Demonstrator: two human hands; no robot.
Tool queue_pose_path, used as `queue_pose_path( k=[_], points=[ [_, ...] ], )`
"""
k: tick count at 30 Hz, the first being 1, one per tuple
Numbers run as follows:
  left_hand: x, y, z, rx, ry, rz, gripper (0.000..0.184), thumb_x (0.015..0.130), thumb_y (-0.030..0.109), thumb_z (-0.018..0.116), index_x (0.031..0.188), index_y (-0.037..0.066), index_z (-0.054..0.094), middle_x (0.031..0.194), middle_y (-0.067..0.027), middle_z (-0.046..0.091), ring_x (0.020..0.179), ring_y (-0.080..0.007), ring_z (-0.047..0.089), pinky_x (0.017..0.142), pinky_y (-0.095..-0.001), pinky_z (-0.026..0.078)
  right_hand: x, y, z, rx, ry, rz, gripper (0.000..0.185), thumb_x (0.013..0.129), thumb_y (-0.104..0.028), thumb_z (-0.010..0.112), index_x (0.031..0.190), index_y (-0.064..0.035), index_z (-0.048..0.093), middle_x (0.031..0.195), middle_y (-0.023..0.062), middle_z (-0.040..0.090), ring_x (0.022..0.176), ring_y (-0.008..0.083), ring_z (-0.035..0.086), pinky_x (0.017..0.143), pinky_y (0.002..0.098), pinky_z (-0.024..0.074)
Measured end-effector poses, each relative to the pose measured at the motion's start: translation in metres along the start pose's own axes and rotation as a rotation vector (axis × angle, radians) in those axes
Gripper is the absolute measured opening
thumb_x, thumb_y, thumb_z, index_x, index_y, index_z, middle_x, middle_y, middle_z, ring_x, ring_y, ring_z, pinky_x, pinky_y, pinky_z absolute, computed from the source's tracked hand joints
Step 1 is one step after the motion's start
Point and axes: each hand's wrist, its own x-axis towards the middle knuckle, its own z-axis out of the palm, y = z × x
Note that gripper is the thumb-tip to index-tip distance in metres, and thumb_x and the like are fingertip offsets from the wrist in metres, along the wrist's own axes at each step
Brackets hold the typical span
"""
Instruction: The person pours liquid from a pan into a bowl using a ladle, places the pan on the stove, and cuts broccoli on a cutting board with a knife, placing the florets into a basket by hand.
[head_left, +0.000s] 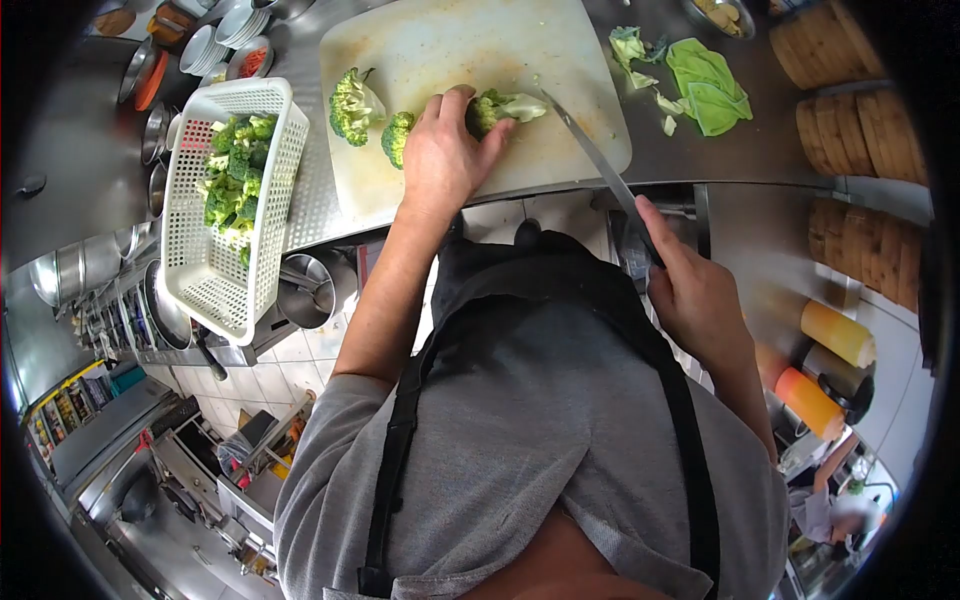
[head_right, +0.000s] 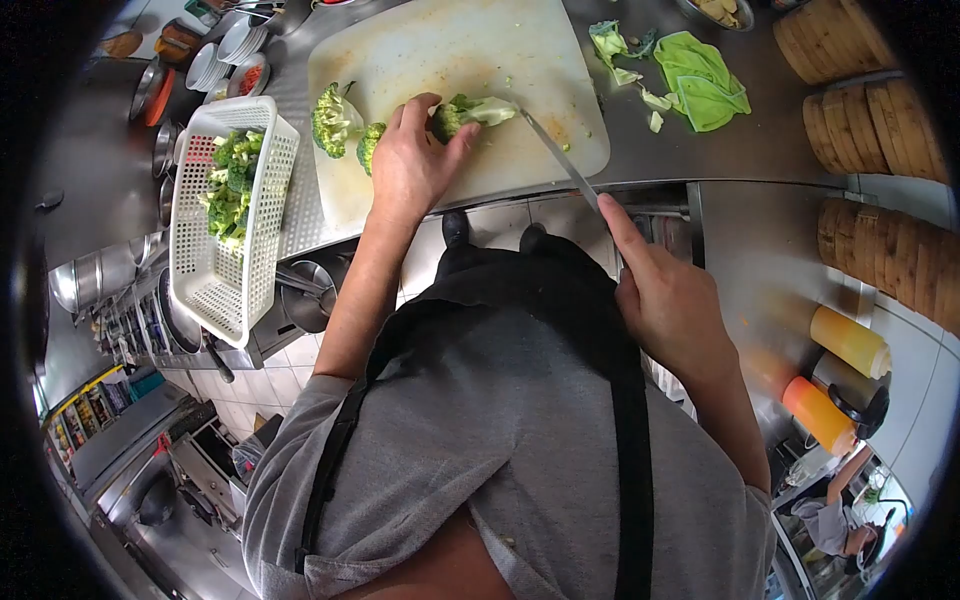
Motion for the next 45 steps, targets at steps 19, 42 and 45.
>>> queue_pose_path(
  k=[19,42,45],
  points=[
    [-0.013,0.023,0.017,0.013,-0.17,-0.028,0.055,0.078,0.049,0.088,0.101,0.003,0.067,0.071,-0.0091,0.07,0.066,-0.0288,0.073,0.062,-0.0396,0.058,0.012,-0.001,0.038,-0.023,-0.035,0.002,0.083,0.089,-0.005,0.06,0.164,-0.0181,0.027,0.09,0.0174,0.067,0.077,0.0377,0.069,0.072,0.0515,0.0561],
    [0.008,-0.011,-0.036,-2.041,-0.201,-0.403,0.054,0.097,0.026,0.052,0.145,0.002,0.047,0.119,-0.0185,0.064,0.091,-0.0266,0.065,0.083,-0.046,0.062,0.045,0.012,0.028,0.106,-0.031,0.138,0.076,0.095,-0.009,0.055,0.164,-0.0199,0.025,0.097,0.0289,0.069,0.088,0.0468,0.068,0.081,0.0544,0.0515],
    [0.009,-0.008,-0.042,-2.142,-0.255,-0.377,0.064,0.1,0.037,0.056,0.15,0.001,0.043,0.128,-0.0211,0.061,0.094,-0.0287,0.065,0.081,-0.0496,0.063,0.046,0.013,0.032,0.045,-0.073,0.153,0.076,0.095,-0.011,0.054,0.164,-0.0193,0.024,0.101,0.029,0.07,0.09,0.0473,0.068,0.082,0.0553,0.0516]
  ],
)
